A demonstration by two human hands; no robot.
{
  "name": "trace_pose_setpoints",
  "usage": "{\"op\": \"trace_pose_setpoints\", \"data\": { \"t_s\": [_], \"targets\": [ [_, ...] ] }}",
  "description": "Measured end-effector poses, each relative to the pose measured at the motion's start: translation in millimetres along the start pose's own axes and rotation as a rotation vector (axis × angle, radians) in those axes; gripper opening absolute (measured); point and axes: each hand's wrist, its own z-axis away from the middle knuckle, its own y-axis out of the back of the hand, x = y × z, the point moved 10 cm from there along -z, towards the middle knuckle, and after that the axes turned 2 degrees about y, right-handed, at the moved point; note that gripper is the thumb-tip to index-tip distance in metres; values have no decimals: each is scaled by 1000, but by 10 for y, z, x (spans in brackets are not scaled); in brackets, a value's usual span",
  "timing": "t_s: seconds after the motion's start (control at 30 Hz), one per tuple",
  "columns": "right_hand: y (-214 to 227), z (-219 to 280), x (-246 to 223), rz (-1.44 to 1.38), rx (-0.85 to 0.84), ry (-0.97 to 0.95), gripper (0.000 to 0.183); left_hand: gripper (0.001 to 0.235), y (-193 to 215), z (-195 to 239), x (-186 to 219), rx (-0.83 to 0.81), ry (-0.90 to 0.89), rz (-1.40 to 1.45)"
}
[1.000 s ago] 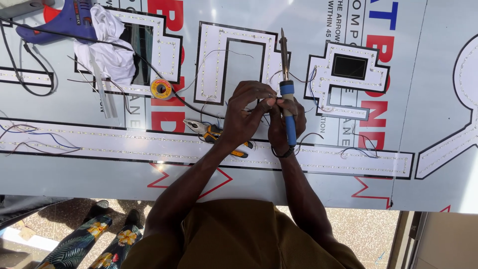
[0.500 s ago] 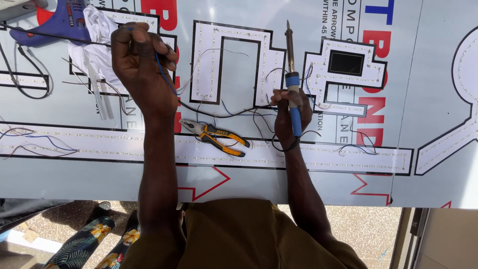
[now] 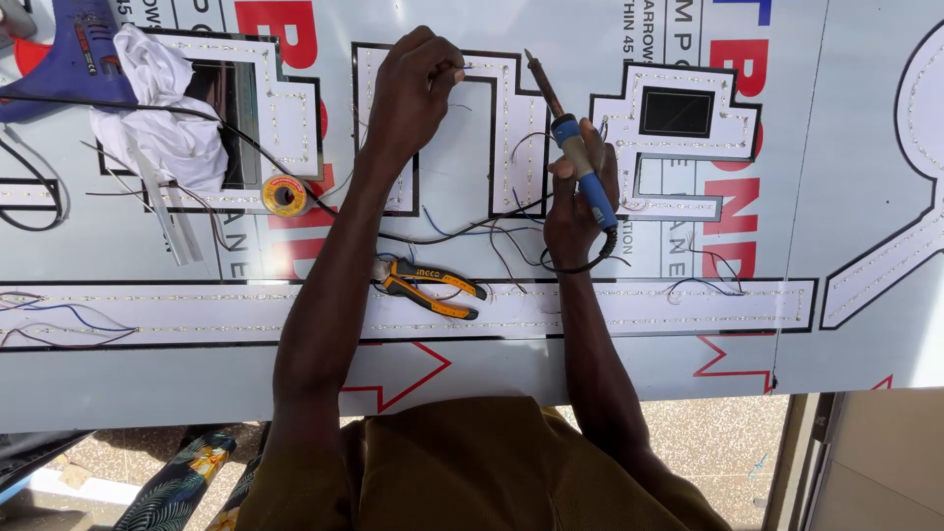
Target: The person uses a soldering iron to connect wires to LED strips mounted on a large white sign board. They manipulate the wires with their hands and apply solder to the connections while working on the board's surface.
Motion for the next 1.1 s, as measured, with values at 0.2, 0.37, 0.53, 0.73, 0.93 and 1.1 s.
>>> {"op": "trace_pose_setpoints", "data": {
  "t_s": [0.2, 0.37, 0.53, 0.73, 0.93, 1.1],
  "targets": [
    [-217, 9, 441, -332, 221, -264, 31, 9, -219, -115, -486, -51, 86, -64],
    [-305, 116, 530, -312, 151, -277, 24, 14, -200, -117, -486, -95, 134, -19],
    [-363, 105, 534, -326, 110, -272, 27, 14, -182, -149, -482, -94, 146, 12],
    [-412, 104, 538, -336, 74, -276, 25, 16, -172, -156, -465, -125, 138, 6],
    [-407, 118, 574, -333, 79, -269, 25, 16, -191, -164, -502, -112, 124, -16],
    [-405, 107, 548, -335, 76, -268, 24, 17, -204, -180, -529, -129, 144, -36]
  ]
}}
